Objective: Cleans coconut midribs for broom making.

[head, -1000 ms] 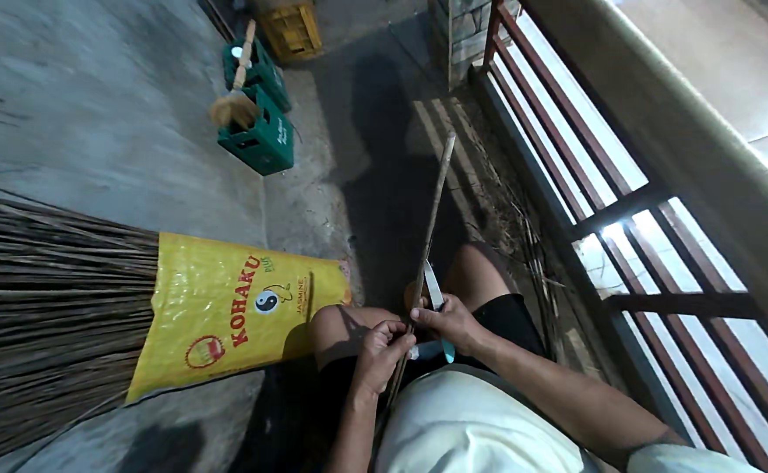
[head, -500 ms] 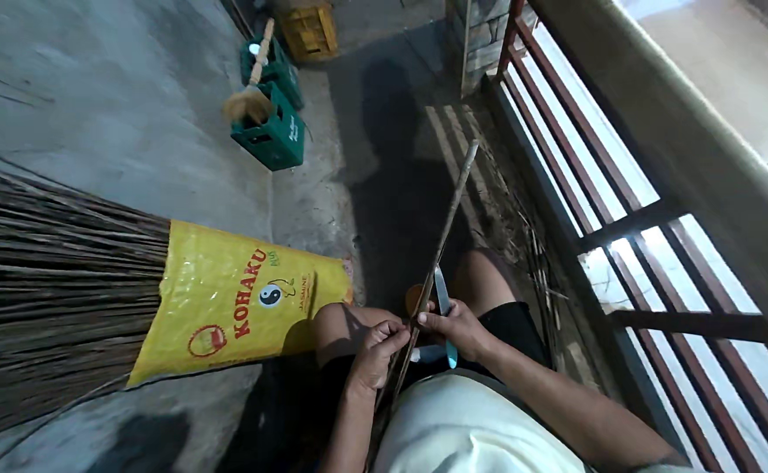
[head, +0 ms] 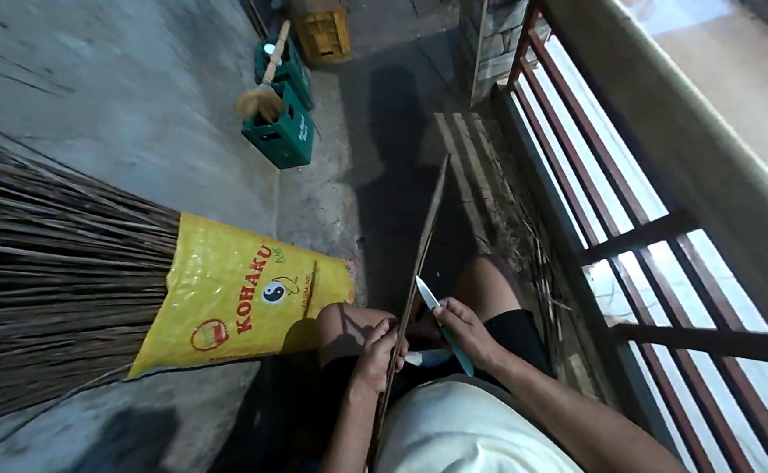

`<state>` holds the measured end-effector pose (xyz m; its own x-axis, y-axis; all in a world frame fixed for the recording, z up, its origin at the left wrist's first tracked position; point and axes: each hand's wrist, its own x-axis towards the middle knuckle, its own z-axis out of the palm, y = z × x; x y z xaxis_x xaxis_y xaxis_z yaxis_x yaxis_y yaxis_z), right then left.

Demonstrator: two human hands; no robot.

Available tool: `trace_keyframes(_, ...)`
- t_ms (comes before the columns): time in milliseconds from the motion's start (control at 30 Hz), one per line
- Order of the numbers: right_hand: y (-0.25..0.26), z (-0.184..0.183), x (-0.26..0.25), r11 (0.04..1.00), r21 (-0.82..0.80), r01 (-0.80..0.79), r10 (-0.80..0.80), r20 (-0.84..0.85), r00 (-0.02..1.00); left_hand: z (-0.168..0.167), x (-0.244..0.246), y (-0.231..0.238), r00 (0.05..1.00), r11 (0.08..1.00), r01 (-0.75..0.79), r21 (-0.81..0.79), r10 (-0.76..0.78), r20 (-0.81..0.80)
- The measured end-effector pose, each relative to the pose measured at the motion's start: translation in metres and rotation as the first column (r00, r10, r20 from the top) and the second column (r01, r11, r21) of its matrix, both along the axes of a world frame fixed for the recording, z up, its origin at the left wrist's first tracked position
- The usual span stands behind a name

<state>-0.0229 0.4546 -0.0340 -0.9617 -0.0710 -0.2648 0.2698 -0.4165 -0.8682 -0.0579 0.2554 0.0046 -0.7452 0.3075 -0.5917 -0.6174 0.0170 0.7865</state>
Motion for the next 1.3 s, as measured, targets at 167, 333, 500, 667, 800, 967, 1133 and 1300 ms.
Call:
trace_keyframes(167, 0.009, -0.004, 0.015, 0.982, -0.05, -0.182, 0.183, 0.008, 0.983, 0.005, -0.008, -0.011, 0.995, 0.991, -0.024, 0.13, 0.011, 0.094)
trace_keyframes(333, 0.006, 0.0, 0.015, 0.94, -0.027, -0.34, 0.339, -0.032, 0.94, 0.002, -0.01, -0.017, 0.989, 0.973, 0.029, 0.23, -0.062, 0.135)
trace_keyframes(500, 0.009, 0.004, 0.01, 0.907, 0.0, -0.421, 0.421, -0.013, 0.907, 0.003, -0.008, -0.017, 0.984, 0.966, 0.021, 0.258, -0.065, 0.163)
trace_keyframes(667, 0.007, 0.011, 0.008, 0.873, 0.009, -0.487, 0.487, -0.015, 0.873, -0.001, -0.003, -0.018, 0.978, 0.96, 0.075, 0.269, -0.123, 0.166)
trace_keyframes(800, 0.002, 0.012, 0.002, 0.854, -0.039, -0.518, 0.518, -0.027, 0.855, -0.005, 0.004, -0.019, 0.963, 0.95, 0.134, 0.282, -0.192, 0.187)
trace_keyframes(967, 0.004, 0.017, -0.003, 0.826, -0.093, -0.556, 0.556, -0.021, 0.831, -0.001, 0.009, -0.029, 0.95, 0.924, 0.18, 0.337, -0.252, 0.184)
trace_keyframes(1133, 0.003, 0.018, -0.003, 0.83, -0.013, -0.558, 0.556, -0.062, 0.829, 0.001, 0.014, -0.036, 0.946, 0.91, 0.145, 0.388, -0.243, 0.216)
trace_keyframes(1300, 0.011, 0.022, -0.012, 0.895, 0.068, -0.441, 0.445, -0.076, 0.892, 0.004, 0.014, -0.04, 0.937, 0.918, 0.106, 0.381, -0.22, 0.27)
